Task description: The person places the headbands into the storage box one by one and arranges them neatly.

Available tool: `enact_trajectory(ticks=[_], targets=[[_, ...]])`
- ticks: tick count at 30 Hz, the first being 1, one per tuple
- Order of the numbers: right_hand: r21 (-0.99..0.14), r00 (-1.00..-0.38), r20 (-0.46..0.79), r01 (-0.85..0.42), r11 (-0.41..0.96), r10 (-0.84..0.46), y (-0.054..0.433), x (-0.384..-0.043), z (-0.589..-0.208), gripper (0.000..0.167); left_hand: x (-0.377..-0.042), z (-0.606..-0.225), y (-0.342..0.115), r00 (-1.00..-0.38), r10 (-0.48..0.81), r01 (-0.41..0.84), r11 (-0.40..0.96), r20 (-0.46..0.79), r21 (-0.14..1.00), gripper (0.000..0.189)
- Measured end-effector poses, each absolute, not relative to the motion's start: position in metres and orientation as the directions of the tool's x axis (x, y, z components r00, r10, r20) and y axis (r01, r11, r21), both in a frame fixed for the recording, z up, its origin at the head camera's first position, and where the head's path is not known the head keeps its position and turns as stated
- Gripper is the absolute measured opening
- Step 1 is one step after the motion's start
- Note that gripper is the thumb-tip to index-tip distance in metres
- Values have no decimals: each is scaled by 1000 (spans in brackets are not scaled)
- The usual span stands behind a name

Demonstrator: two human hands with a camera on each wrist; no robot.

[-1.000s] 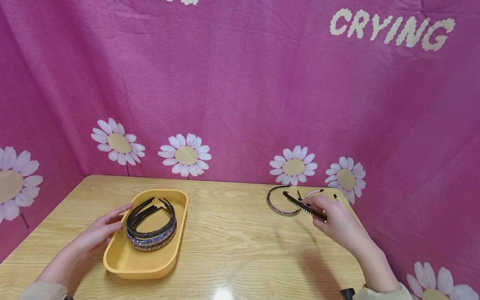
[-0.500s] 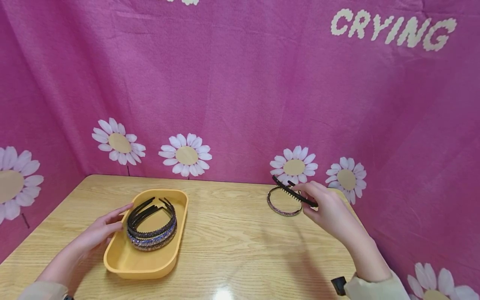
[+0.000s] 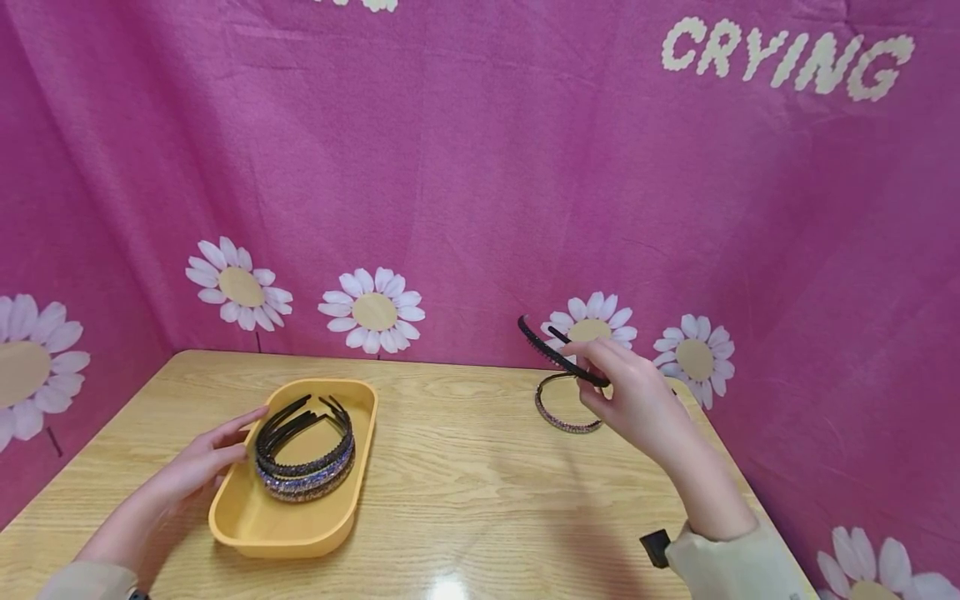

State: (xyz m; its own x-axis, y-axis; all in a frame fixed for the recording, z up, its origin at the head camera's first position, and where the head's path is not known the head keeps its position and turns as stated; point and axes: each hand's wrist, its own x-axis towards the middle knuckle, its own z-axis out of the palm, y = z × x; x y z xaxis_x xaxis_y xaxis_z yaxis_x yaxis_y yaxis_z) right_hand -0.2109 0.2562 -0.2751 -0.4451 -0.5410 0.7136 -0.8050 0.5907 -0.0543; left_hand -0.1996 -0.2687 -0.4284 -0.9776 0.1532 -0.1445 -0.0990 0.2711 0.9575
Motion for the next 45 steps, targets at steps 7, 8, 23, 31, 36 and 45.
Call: enact_trajectory(ticks=[7, 8, 23, 31, 36, 45], targets=[[-67, -448, 712, -809, 583, -540, 238, -212, -266, 54, -200, -430, -269, -978, 150, -99, 274, -144, 957, 67], [-71, -453, 708, -809, 584, -541, 235, -212, -265, 55, -200, -429, -269, -978, 150, -97, 275, -143, 956, 67], [-65, -299, 778, -913, 402, -553, 195, -226, -253, 45, -200, -428, -269, -979, 154, -84, 275, -130, 958, 68], [5, -221, 805, -925, 379, -551, 173, -234, -253, 39, -201, -429, -269, -982, 155, -65, 250, -107, 966, 69], [-25, -236, 789, -935, 355, -566, 158, -234, -256, 38, -202, -429, -269, -982, 157, -66, 251, -108, 966, 68], [-32, -245, 759, -939, 342, -603, 134, -238, -266, 39, -201, -430, -269, -981, 155, -77, 249, -118, 965, 68]])
